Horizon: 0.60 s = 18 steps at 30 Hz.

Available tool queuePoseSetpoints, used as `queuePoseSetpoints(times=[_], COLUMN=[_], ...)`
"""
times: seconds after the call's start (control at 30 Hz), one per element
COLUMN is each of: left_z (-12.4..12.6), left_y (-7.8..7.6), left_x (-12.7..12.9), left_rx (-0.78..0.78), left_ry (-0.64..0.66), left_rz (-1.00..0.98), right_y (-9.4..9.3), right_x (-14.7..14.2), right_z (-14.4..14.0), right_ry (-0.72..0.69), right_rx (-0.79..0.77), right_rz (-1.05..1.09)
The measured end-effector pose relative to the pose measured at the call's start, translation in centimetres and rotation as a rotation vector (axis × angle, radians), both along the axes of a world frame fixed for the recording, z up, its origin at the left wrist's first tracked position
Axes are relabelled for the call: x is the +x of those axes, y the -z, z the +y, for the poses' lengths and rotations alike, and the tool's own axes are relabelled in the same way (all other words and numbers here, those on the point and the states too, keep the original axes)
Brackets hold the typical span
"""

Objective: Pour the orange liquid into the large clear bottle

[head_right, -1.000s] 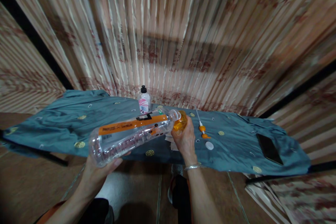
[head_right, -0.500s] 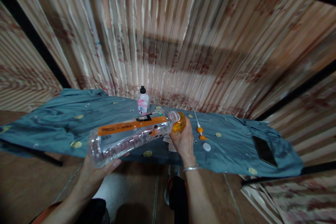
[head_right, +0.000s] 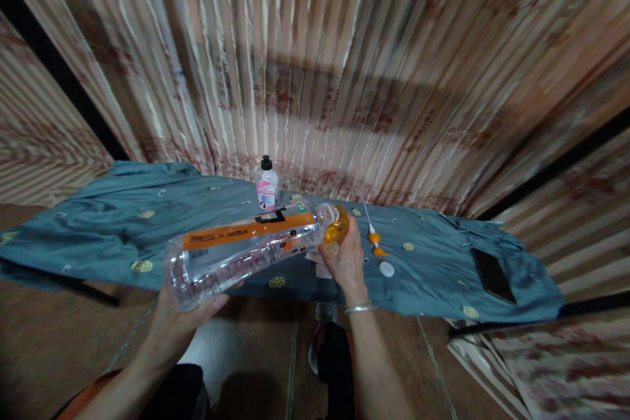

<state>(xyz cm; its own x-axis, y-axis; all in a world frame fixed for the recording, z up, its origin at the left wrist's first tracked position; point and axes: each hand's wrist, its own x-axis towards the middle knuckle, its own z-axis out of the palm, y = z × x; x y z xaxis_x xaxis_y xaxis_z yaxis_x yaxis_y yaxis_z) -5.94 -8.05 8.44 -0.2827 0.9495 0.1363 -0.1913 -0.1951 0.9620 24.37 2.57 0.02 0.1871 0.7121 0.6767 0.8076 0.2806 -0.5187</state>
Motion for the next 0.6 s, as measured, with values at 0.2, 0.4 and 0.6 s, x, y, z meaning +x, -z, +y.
queuePoseSetpoints(times=[0.2,0.4,0.6], left_z=[-0.09,-0.46,-0.56], left_y=[-0.27,-0.48,-0.52], left_x=[-0.35,0.25,0.2], left_rx=[-0.013,-0.003,-0.033], left_ry=[0.007,-0.035,-0.032], left_rz=[0.069,0.043,0.02], right_y=[0.18,0.41,0.42], right_x=[-0.01,-0.09,-0.15], right_z=[0.14,0.12,0.08], right_ry=[-0.007,0.003,0.008], right_rx=[0.011,0.014,0.0], right_rz=[0.018,0.008,0.008])
